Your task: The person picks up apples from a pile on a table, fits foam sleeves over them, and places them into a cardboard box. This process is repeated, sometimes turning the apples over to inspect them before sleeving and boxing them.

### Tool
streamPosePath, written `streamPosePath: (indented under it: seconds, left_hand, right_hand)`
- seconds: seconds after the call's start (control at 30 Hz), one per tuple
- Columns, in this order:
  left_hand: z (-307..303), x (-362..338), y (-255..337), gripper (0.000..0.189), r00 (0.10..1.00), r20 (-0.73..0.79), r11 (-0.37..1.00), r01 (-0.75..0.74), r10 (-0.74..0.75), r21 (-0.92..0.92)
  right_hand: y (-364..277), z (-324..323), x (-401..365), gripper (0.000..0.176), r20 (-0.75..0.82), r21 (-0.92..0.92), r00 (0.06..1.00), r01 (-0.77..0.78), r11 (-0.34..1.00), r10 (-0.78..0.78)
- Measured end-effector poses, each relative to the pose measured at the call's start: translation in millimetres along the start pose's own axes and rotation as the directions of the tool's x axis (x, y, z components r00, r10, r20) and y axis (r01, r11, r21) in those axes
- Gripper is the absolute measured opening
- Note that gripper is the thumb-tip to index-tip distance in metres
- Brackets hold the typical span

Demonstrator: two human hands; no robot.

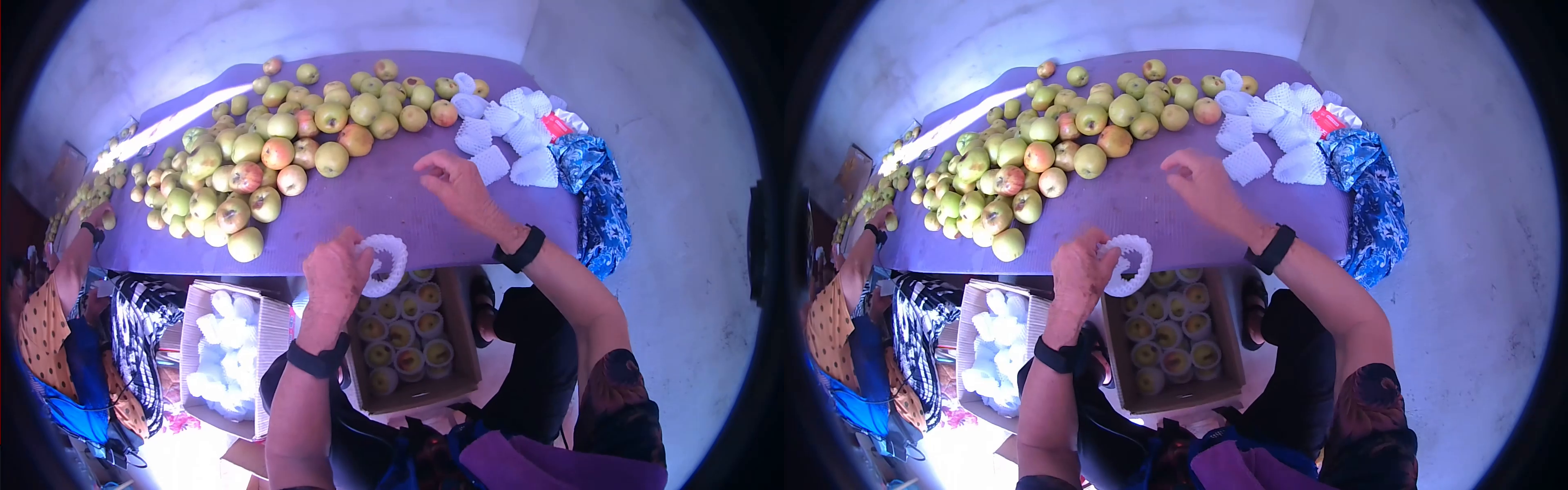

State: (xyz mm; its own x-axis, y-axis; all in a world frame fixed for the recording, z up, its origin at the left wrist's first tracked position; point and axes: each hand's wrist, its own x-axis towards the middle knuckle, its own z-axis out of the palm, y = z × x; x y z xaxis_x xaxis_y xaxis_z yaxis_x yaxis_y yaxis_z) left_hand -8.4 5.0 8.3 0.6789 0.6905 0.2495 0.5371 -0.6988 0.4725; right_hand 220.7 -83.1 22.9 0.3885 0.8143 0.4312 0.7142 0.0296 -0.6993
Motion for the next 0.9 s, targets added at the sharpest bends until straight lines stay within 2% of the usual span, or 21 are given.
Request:
streamPosePath:
  seconds: [0.03, 0.1, 0.2, 0.3, 0.43, 0.5, 0.53, 0.63, 0.77, 0.8, 0.87, 0.9]
  left_hand:
    - [1, -1, -1, 0.025, 0.999, 0.036, 0.998, -0.026, 0.028, -0.049]
    - [-1, -4, 2, 0.026, 0.992, 0.095, 0.988, -0.07, 0.083, -0.136]
    - [-4, -6, 5, 0.026, 0.988, 0.126, 0.985, -0.07, 0.09, -0.158]
    - [-4, -7, 4, 0.025, 0.99, 0.053, 0.979, -0.117, 0.128, -0.168]
    - [-6, -7, 5, 0.023, 0.99, -0.015, 0.978, -0.143, 0.142, -0.155]
    - [-8, -8, 6, 0.021, 0.992, -0.021, 0.983, -0.125, 0.123, -0.132]
    - [-8, -8, 5, 0.021, 0.992, -0.026, 0.984, -0.125, 0.123, -0.126]
    - [-7, -9, 2, 0.02, 0.988, -0.078, 0.978, -0.141, 0.131, -0.155]
    - [-11, -8, -4, 0.019, 0.994, -0.048, 0.981, -0.109, 0.103, -0.16]
    - [-11, -8, -5, 0.019, 0.994, -0.047, 0.981, -0.105, 0.098, -0.166]
    - [-11, -8, -7, 0.019, 0.993, -0.063, 0.981, -0.11, 0.101, -0.161]
    - [-11, -8, -9, 0.019, 0.992, -0.073, 0.981, -0.115, 0.104, -0.159]
  right_hand:
    - [7, 2, 9, 0.019, 0.0, 0.001, 1.0, 0.006, 1.0, -0.006]
    - [22, 7, 23, 0.025, -0.119, -0.039, 0.992, -0.031, 0.999, 0.026]
    - [34, 10, 45, 0.033, -0.171, -0.031, 0.982, -0.085, 0.996, 0.078]
    - [33, 18, 64, 0.042, -0.247, -0.003, 0.967, -0.067, 0.998, 0.065]
    - [29, 33, 110, 0.055, -0.202, -0.127, 0.979, -0.028, 0.991, 0.002]
    - [28, 48, 131, 0.066, -0.15, -0.142, 0.987, -0.077, 0.987, 0.056]
    - [31, 57, 140, 0.066, -0.151, -0.138, 0.987, -0.072, 0.988, 0.05]
    - [29, 78, 159, 0.078, -0.089, -0.267, 0.971, -0.236, 0.934, 0.22]
    - [19, 81, 165, 0.073, -0.12, -0.35, 0.953, -0.303, 0.886, 0.278]
    - [22, 82, 164, 0.073, -0.118, -0.349, 0.955, -0.297, 0.889, 0.273]
    - [28, 81, 162, 0.071, -0.231, -0.179, 0.949, -0.259, 0.949, 0.215]
    - [27, 79, 161, 0.076, -0.253, -0.116, 0.95, -0.219, 0.969, 0.184]
